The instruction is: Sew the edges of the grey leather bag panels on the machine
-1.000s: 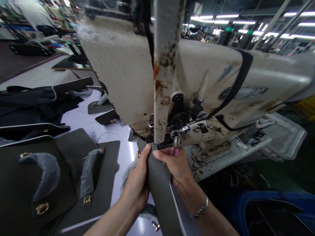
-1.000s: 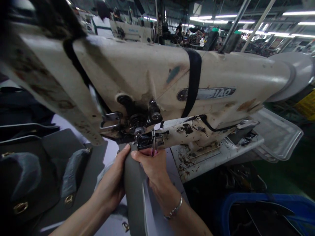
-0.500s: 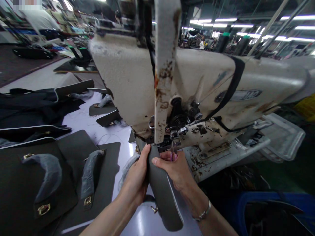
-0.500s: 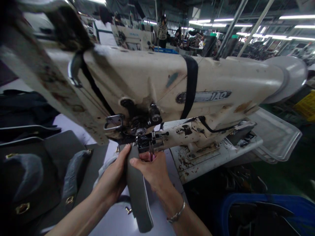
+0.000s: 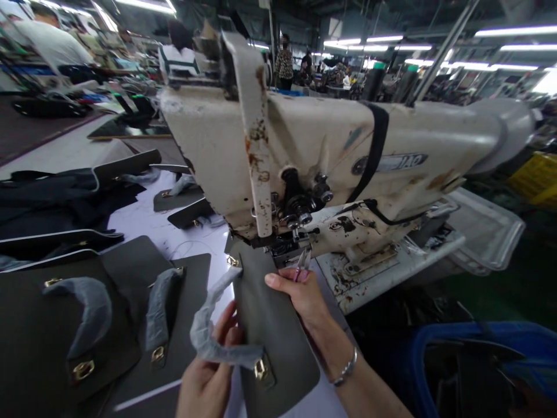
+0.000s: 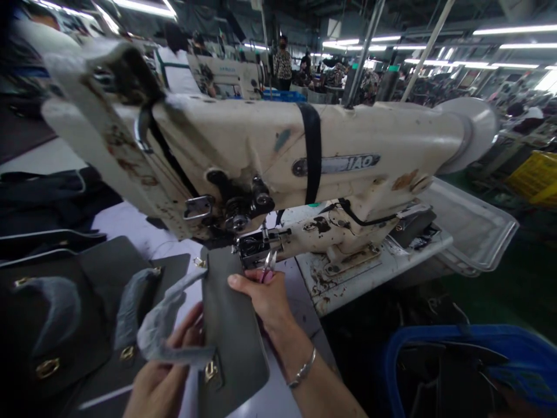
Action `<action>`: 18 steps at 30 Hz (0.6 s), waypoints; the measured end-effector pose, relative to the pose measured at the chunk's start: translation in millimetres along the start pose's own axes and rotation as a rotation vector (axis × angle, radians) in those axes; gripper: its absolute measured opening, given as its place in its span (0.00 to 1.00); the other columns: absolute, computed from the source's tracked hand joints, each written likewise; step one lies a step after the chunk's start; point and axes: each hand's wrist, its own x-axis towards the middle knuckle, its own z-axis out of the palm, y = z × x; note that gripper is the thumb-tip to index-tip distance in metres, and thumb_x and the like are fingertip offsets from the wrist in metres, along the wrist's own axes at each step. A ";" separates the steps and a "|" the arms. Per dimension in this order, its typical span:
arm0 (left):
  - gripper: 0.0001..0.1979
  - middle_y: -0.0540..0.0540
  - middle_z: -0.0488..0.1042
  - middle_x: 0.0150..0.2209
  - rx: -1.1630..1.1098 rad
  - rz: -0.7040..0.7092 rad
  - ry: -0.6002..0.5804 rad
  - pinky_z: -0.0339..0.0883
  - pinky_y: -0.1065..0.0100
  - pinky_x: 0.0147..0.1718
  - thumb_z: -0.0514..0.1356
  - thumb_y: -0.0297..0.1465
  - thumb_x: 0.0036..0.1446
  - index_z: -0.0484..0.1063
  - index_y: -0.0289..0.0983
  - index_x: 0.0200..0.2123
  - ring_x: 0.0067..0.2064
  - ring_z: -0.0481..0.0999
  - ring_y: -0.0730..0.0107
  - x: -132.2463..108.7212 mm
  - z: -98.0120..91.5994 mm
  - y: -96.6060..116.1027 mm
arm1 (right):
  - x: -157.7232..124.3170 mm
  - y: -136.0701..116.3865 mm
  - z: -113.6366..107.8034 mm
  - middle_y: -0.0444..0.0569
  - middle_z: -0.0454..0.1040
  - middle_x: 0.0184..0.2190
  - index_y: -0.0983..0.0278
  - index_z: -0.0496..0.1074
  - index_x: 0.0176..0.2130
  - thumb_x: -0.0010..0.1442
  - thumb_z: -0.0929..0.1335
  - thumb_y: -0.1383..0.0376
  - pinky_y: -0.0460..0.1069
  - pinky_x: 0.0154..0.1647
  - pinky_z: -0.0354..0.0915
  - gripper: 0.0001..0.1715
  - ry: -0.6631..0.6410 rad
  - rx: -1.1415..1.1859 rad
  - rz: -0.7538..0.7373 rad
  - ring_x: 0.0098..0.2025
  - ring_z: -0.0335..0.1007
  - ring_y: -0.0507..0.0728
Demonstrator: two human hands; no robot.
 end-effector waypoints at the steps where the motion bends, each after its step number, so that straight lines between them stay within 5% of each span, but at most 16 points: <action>1: 0.40 0.40 0.68 0.65 -0.015 -0.052 -0.021 0.56 0.54 0.68 0.66 0.55 0.52 0.68 0.40 0.63 0.68 0.63 0.49 0.1 15.6 2.1 | -0.9 0.1 -0.4 0.49 0.78 0.23 0.68 0.80 0.26 0.37 0.82 0.54 0.46 0.25 0.66 0.22 0.014 -0.040 -0.037 0.22 0.70 0.52; 5: 0.37 0.34 0.80 0.49 -0.157 -0.266 -0.103 0.76 0.59 0.52 0.72 0.54 0.44 0.76 0.34 0.51 0.56 0.77 0.44 -0.3 49.3 20.5 | -5.5 -1.0 -1.9 0.52 0.82 0.29 0.67 0.83 0.32 0.45 0.79 0.54 0.49 0.32 0.69 0.20 0.182 -0.397 -0.261 0.31 0.76 0.57; 10: 0.31 0.34 0.82 0.39 -0.316 -0.347 -0.109 0.80 0.61 0.39 0.75 0.45 0.43 0.76 0.32 0.46 0.43 0.83 0.47 10.8 59.1 35.5 | -7.3 -1.3 -4.6 0.49 0.81 0.29 0.65 0.83 0.33 0.52 0.77 0.55 0.49 0.33 0.69 0.15 0.184 -0.602 -0.393 0.31 0.76 0.57; 18: 0.24 0.35 0.82 0.42 -0.275 -0.237 -0.029 0.80 0.59 0.46 0.74 0.32 0.49 0.76 0.33 0.49 0.49 0.82 0.46 31.8 64.0 23.9 | -7.8 -5.6 -21.9 0.48 0.81 0.30 0.64 0.84 0.38 0.48 0.79 0.53 0.49 0.32 0.67 0.21 0.101 -0.627 -0.338 0.30 0.74 0.56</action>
